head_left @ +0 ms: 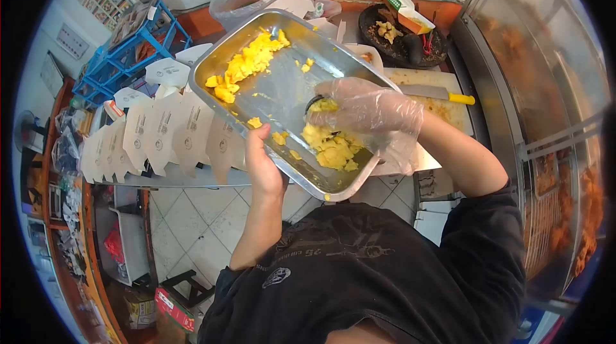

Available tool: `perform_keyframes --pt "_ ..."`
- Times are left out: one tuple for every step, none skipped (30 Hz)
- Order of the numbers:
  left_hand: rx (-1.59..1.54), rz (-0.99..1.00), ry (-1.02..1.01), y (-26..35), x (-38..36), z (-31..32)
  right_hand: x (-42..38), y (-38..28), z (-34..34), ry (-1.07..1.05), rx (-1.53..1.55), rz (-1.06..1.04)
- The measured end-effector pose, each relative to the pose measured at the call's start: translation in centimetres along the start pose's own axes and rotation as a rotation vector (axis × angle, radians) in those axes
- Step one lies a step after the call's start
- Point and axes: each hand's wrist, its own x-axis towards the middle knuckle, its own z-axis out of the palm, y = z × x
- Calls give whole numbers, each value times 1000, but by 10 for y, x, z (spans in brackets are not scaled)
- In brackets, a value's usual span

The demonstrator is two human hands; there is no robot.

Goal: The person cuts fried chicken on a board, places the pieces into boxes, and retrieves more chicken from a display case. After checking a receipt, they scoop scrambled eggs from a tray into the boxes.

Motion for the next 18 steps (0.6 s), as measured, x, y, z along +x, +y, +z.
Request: perform_keyframes --pt "-2 4 4 -7 -1 8 -5 6 -3 -23 -45 -2" --pt "-3 -5 -6 -14 -3 15 -10 11 -6 -46 -91 -5" --pt "-5 -15 -11 -20 -8 21 -15 18 -8 -55 -94 -11" --pt "-5 -18 -9 -25 -10 27 -20 26 -10 -71 1 -18" --pt "-3 -21 -13 -28 -12 32 -23 33 -11 -88 96 -25" --pt "0 -25 -18 -31 -12 36 -24 42 -12 -90 98 -23" --pt "0 -28 -16 -34 -11 38 -24 51 -11 -52 91 -60" --pt "-12 -38 -6 -37 -10 39 -23 58 -11 -15 84 -97" --pt "-25 -47 4 -38 -7 39 -20 62 -13 -17 86 -95" --pt "-24 -50 6 -38 -4 40 -16 65 -14 -11 118 -127" --pt "-12 -30 41 -37 0 40 -14 65 -17 -5 150 -159" --pt "0 -10 75 -35 4 39 -16 63 -23 -8 153 -156" --pt "1 -13 77 -31 8 36 -22 54 -35 -17 488 -75" --pt "31 18 104 -25 12 30 -25 48 -44 -26 821 11" --pt "61 49 132 -19 16 23 -27 52 -50 -28 823 14" --pt "58 43 128 -15 20 16 -33 60 -57 95 789 132" --pt "42 64 173 -11 25 9 -38 68 -63 216 750 249" --pt "25 93 227 -6 27 1 -42 76 -60 211 747 247"
